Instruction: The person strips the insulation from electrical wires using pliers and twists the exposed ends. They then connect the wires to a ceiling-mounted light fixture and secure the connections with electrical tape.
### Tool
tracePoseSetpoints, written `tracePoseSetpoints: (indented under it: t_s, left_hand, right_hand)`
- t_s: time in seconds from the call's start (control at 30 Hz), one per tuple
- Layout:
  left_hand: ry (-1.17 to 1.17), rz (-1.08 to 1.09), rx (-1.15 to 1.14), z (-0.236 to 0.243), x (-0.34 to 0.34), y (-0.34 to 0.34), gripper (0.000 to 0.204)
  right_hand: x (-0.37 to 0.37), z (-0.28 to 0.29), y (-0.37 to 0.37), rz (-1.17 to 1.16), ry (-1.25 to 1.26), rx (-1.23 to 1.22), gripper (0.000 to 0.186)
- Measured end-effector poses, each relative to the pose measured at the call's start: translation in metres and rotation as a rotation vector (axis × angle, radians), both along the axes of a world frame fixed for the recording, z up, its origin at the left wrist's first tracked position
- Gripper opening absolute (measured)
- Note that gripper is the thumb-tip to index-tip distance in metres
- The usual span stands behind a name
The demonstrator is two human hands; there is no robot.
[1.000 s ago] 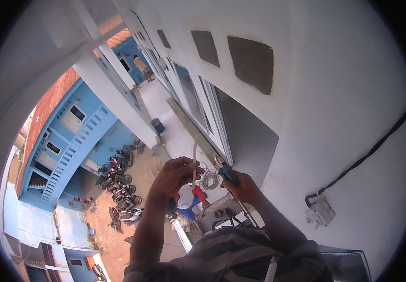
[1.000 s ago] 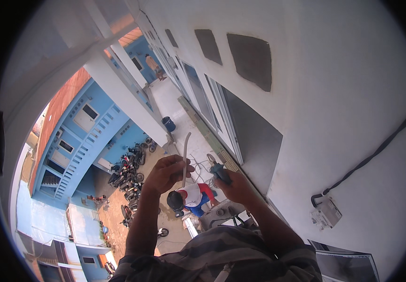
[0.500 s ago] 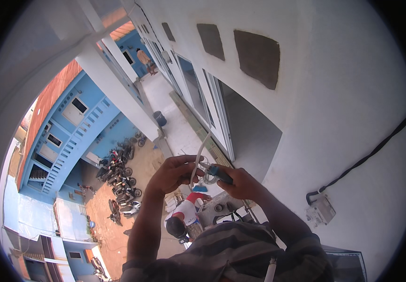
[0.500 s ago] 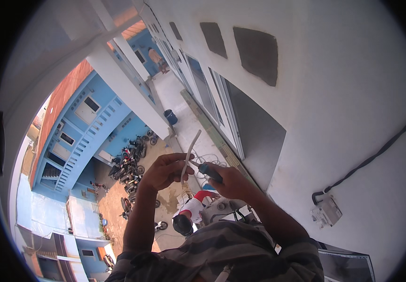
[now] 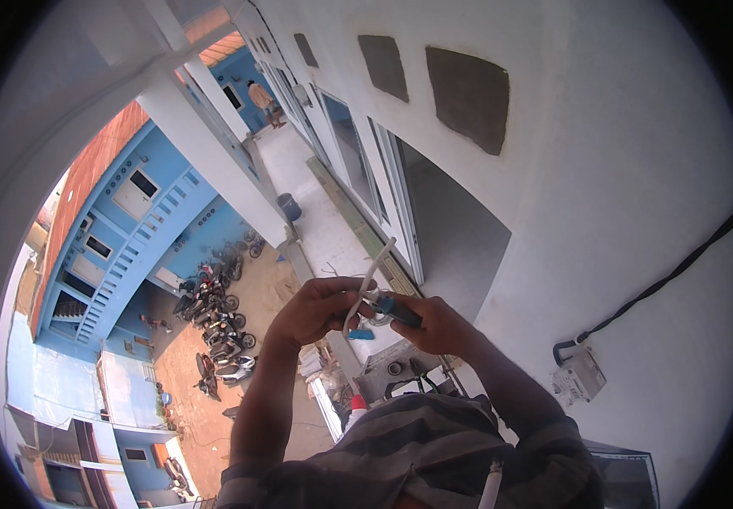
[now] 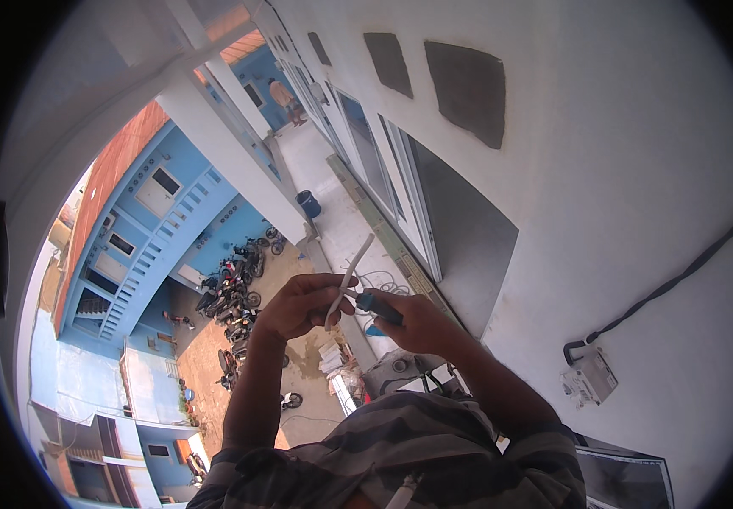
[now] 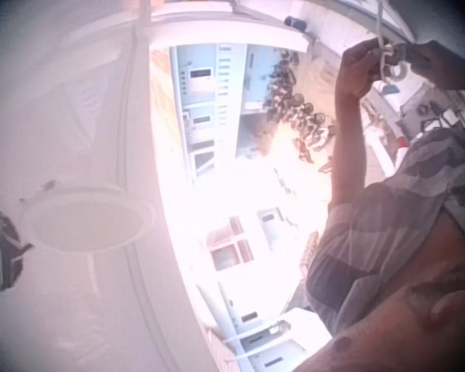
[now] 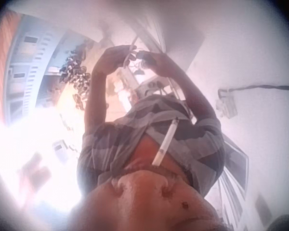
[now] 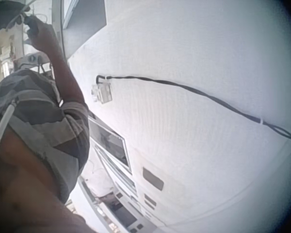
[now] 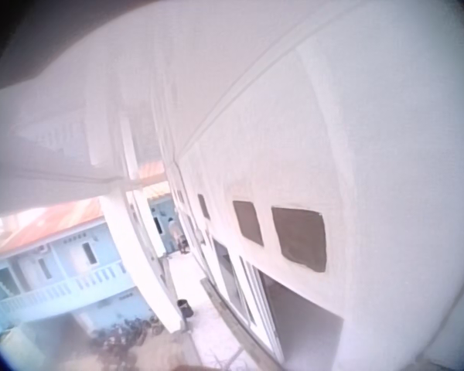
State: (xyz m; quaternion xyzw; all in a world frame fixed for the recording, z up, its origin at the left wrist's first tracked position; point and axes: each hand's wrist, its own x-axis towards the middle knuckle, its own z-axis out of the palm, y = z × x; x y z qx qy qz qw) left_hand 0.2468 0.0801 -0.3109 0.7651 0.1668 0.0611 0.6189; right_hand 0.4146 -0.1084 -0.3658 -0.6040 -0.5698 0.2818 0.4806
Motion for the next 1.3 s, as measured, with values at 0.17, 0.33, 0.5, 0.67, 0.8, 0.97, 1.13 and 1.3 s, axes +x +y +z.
tracePoseSetpoints:
  t_s: [0.17, 0.33, 0.5, 0.67, 0.8, 0.97, 1.13, 1.3]
  left_hand:
    - [0.020, -0.032, 0.078, 0.001, 0.001, 0.001, 0.027]
    - [-0.079, -0.086, 0.100, -0.015, 0.000, 0.011, 0.028]
    - [-0.038, -0.095, 0.116, -0.014, -0.001, 0.012, 0.029]
    - [-0.027, -0.107, 0.130, -0.021, -0.003, 0.015, 0.028]
    - [-0.005, -0.120, 0.167, -0.021, -0.001, 0.015, 0.027]
    - [0.039, -0.054, -0.061, 0.005, 0.005, -0.005, 0.026]
    - [0.188, 0.112, -0.283, 0.026, 0.015, -0.027, 0.016]
    - [0.129, 0.146, -0.025, -0.003, 0.018, -0.026, 0.012]
  right_hand:
    - [0.001, 0.000, -0.001, 0.020, 0.018, -0.032, 0.051]
    - [0.000, -0.002, 0.000, 0.012, 0.026, 0.002, 0.052]
    - [0.000, -0.008, 0.001, 0.006, 0.044, 0.005, 0.054]
    - [0.000, -0.002, -0.001, -0.011, -0.012, 0.009, 0.056]
    - [-0.002, -0.013, 0.003, -0.081, -0.104, 0.146, 0.046]
    - [0.001, -0.024, 0.008, -0.128, -0.251, 0.128, 0.027]
    - [0.004, -0.035, 0.010, -0.083, -0.211, 0.010, 0.025]
    - [0.003, -0.056, 0.017, -0.104, -0.170, -0.024, 0.024]
